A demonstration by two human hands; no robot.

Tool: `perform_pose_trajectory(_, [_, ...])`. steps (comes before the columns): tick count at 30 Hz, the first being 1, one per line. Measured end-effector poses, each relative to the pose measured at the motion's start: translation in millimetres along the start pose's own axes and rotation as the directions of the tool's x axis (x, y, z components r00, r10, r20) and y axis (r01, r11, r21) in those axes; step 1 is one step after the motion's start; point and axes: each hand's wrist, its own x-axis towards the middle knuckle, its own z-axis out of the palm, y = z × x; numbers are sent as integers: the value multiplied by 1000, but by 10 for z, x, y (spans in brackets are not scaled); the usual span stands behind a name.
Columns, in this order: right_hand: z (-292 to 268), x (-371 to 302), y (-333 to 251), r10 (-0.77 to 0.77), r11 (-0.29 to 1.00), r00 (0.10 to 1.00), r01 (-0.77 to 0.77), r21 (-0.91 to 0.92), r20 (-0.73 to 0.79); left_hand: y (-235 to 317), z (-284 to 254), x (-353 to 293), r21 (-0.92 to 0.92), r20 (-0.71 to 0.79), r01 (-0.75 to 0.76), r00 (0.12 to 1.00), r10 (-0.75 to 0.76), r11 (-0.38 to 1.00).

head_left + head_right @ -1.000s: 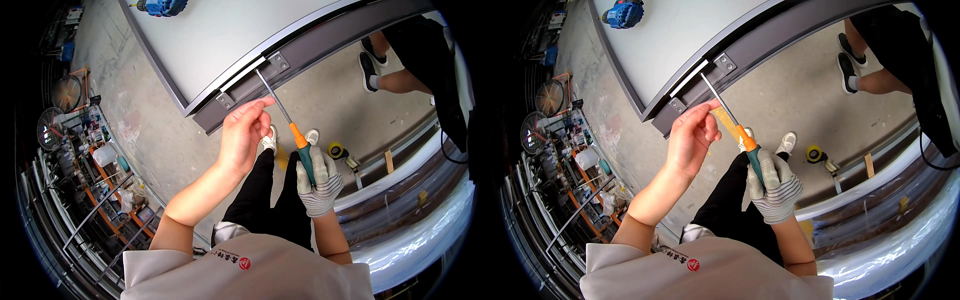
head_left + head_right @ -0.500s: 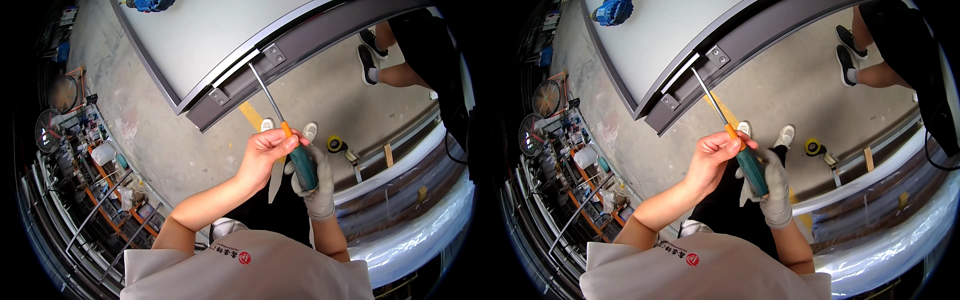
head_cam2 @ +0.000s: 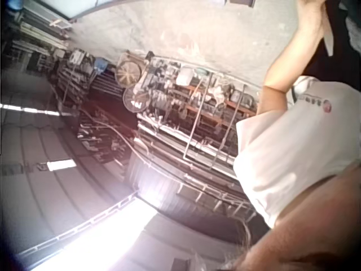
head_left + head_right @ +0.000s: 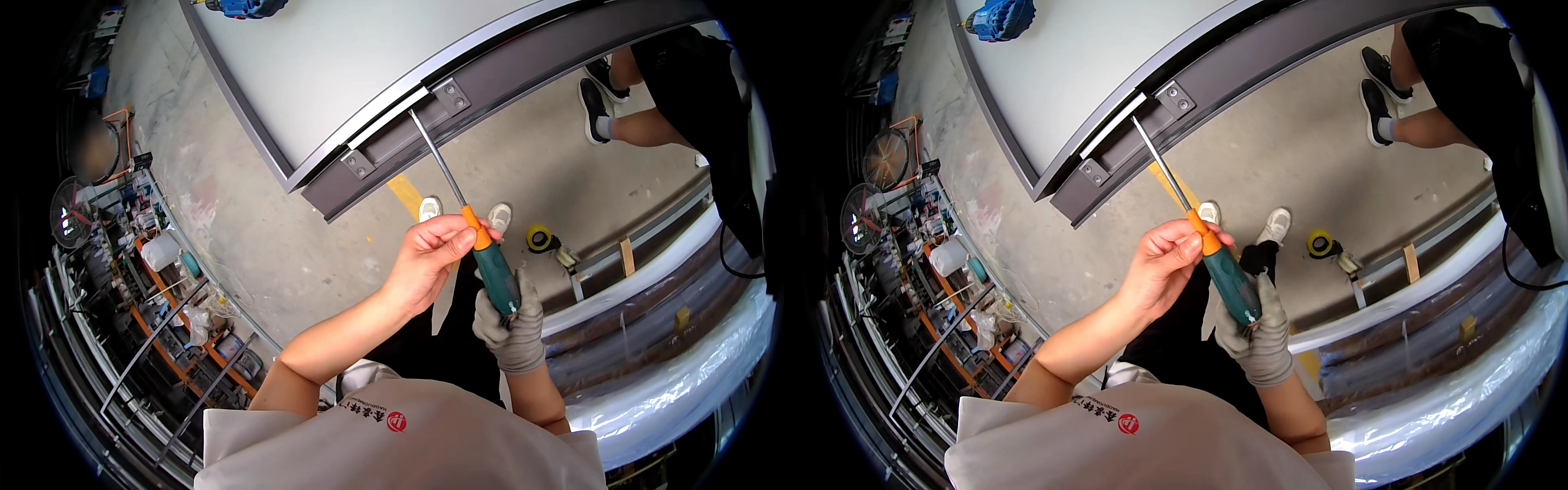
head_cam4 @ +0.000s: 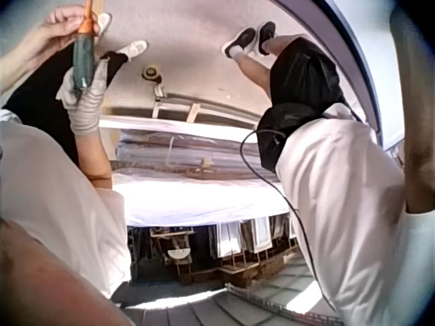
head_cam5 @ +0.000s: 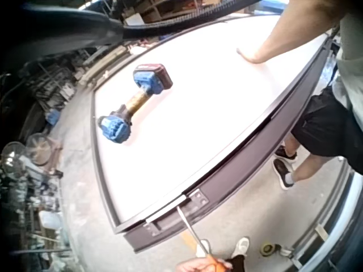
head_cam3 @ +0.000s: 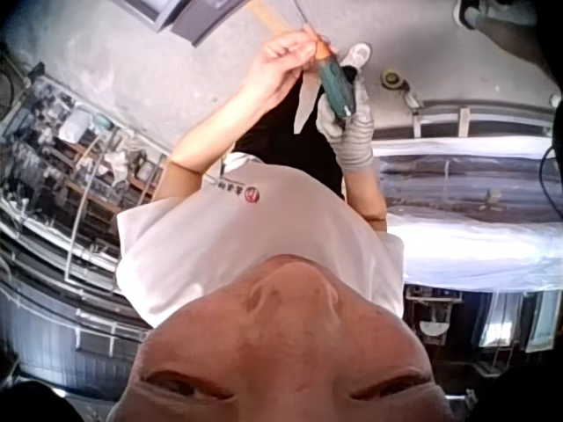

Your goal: The person uses a power drill and a screwdriver to secure a metal frame onto a large white panel. They then apply white adhesive strips to the frame's edge and insert a black rubber seal into the frame's groove.

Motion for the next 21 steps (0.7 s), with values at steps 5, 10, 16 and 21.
perform_pose_trajectory(5, [67,-22,196,-690,-113,585,494,-862,426,67,4,36,58,-99,-26,995,32,998])
perform_pose_trajectory(10, [205,-21,60,-353,912,930,317,-259,-104,140,64,-4,-84,3,75,997,-75,994])
perform_pose_trajectory(16, [-72,13,-19,-109,984,993,115,-137,54,-18,16,9,20,50,60,997,-61,998])
perform_pose_trajectory(21, [140,-26,180,-708,-111,602,421,-900,369,-25,-37,19,225,-72,57,997,-42,973])
